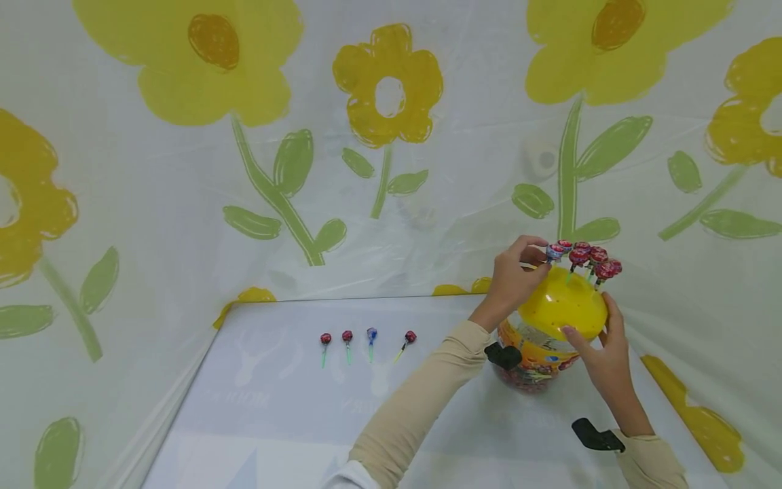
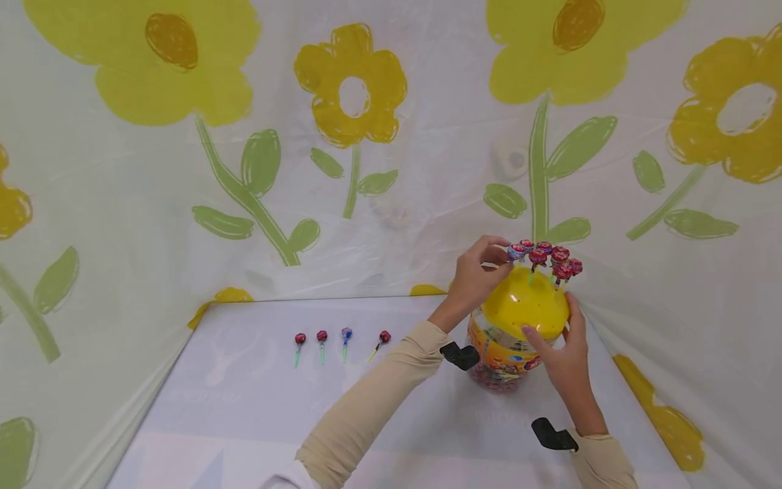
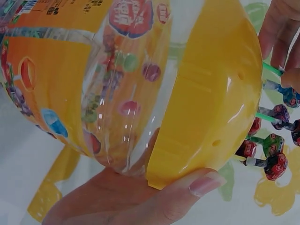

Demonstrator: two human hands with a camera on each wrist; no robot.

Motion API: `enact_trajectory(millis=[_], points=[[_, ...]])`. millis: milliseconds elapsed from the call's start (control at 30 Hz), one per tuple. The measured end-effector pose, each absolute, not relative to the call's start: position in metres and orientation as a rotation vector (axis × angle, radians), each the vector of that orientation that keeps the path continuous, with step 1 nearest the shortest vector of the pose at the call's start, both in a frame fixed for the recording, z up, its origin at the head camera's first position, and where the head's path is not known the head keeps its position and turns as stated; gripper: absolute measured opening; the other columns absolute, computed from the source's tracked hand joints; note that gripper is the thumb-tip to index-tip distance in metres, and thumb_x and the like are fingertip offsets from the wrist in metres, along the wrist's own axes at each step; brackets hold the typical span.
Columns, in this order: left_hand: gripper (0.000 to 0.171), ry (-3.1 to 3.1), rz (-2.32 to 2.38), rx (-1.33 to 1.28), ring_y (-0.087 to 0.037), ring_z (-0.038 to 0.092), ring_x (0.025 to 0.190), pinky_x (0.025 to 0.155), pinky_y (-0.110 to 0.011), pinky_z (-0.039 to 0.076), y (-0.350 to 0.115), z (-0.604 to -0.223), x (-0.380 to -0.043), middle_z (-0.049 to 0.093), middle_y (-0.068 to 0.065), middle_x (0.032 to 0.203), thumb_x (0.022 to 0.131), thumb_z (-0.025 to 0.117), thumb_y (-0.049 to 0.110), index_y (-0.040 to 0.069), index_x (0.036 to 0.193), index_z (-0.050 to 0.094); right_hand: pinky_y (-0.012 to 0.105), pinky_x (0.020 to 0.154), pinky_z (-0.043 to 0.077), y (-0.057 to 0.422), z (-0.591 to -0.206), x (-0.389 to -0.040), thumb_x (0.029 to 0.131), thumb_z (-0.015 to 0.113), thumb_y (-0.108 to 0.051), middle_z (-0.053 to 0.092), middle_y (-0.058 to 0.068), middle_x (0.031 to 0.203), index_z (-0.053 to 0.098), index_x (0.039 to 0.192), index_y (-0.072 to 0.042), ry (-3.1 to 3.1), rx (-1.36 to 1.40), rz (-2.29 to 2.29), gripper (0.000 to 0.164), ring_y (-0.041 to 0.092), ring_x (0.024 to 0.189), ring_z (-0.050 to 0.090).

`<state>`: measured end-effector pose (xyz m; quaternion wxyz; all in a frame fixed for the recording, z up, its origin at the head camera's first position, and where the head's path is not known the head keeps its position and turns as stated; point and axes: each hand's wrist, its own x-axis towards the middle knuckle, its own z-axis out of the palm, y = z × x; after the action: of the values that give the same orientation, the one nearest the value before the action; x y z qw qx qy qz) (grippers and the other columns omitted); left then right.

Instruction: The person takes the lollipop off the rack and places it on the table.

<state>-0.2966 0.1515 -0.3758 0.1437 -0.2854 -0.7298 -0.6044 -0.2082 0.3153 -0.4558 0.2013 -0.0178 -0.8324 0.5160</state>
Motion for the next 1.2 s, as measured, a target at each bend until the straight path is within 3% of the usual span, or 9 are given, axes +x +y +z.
enact_trajectory(millis=[267,833,1200], points=[[0.033,-2.095,-1.684,-0.84,-0.002,0.058,0.079,0.071,-0.008,0.047,0.153,-0.373,-0.298,0.064,-0.006,0.089,0.088,0.063,0.002,0.01,0.119,0.053,0.058,0.11,0.013,0.316,-0.455,-0.207,0.091,0.063,-0.022,0.015,0.01,0.155,0.006,0.153,-0.022,-2.329,-0.046,1.438,0.083,0.031,0.139,0.015],[0.037,-2.001,-1.69,-0.82,-0.002,0.057,0.082,0.072,-0.01,0.048,0.141,-0.358,-0.291,0.063,-0.004,0.093,0.089,0.062,0.002,0.014,0.122,0.051,0.055,0.111,0.013,0.316,-0.458,-0.21,0.092,0.062,-0.021,0.014,0.007,0.156,0.005,0.152,-0.024,-2.333,-0.048,1.451,0.083,0.026,0.14,0.014],[0.037,-1.984,-1.808,-0.713,-0.005,0.057,0.079,0.068,-0.016,0.051,0.116,-0.377,-0.291,0.063,-0.004,0.092,0.087,0.063,0.001,0.012,0.121,0.053,0.046,0.113,0.016,0.316,-0.458,-0.208,0.093,0.061,-0.021,0.014,0.004,0.156,0.006,0.152,-0.026,-2.336,-0.038,1.431,0.081,0.023,0.139,0.016]])
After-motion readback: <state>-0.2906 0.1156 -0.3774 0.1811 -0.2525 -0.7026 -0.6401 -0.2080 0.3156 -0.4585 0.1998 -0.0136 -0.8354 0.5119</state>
